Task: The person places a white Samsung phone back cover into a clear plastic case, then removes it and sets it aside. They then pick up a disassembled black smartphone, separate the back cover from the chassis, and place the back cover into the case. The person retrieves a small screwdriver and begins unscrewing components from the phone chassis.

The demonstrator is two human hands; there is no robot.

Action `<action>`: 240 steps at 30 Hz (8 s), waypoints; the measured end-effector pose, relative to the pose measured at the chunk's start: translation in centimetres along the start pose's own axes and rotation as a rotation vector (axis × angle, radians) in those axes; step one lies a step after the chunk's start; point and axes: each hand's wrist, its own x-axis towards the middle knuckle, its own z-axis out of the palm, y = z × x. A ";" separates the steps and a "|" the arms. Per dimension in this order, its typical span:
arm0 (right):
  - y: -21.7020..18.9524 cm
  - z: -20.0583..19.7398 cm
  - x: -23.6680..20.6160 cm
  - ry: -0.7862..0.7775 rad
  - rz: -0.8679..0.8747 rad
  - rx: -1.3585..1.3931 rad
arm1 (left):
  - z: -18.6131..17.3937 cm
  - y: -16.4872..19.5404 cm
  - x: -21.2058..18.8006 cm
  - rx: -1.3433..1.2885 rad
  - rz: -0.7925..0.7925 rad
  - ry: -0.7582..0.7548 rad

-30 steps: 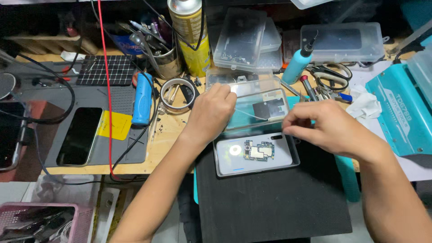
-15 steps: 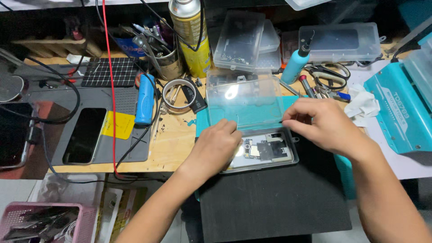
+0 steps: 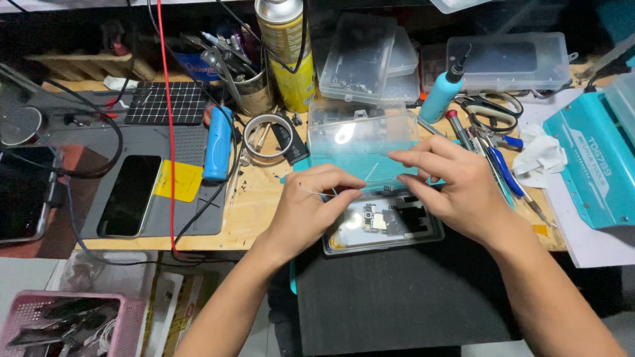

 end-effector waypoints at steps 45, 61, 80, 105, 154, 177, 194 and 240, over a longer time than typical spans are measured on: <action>4.0 0.5 -0.7 -0.279 0.005 -0.354 | 0.0 -1.2 -3.1 0.350 0.088 0.004; 4.6 0.9 0.6 0.052 0.192 -0.253 | 0.2 -3.4 -0.5 0.208 -0.090 0.248; 4.4 -2.4 -3.8 -0.230 0.237 0.210 | -0.6 -0.6 -1.5 -0.090 -0.225 -0.154; 1.9 -0.5 -6.5 -0.249 0.206 -0.071 | 4.7 0.7 -1.9 0.556 0.156 -0.395; 19.9 -6.3 4.6 0.559 0.905 1.096 | 14.4 -4.2 18.7 0.277 0.012 0.018; 19.3 -6.3 8.4 0.412 0.885 1.296 | 14.6 -4.0 17.2 0.254 -0.057 -0.045; 20.4 -6.9 3.8 -0.151 0.535 -0.679 | 11.2 -2.8 14.3 0.254 -0.046 -0.063; 17.4 -6.2 10.7 0.289 1.229 0.913 | 11.6 0.4 10.2 0.126 0.023 -0.206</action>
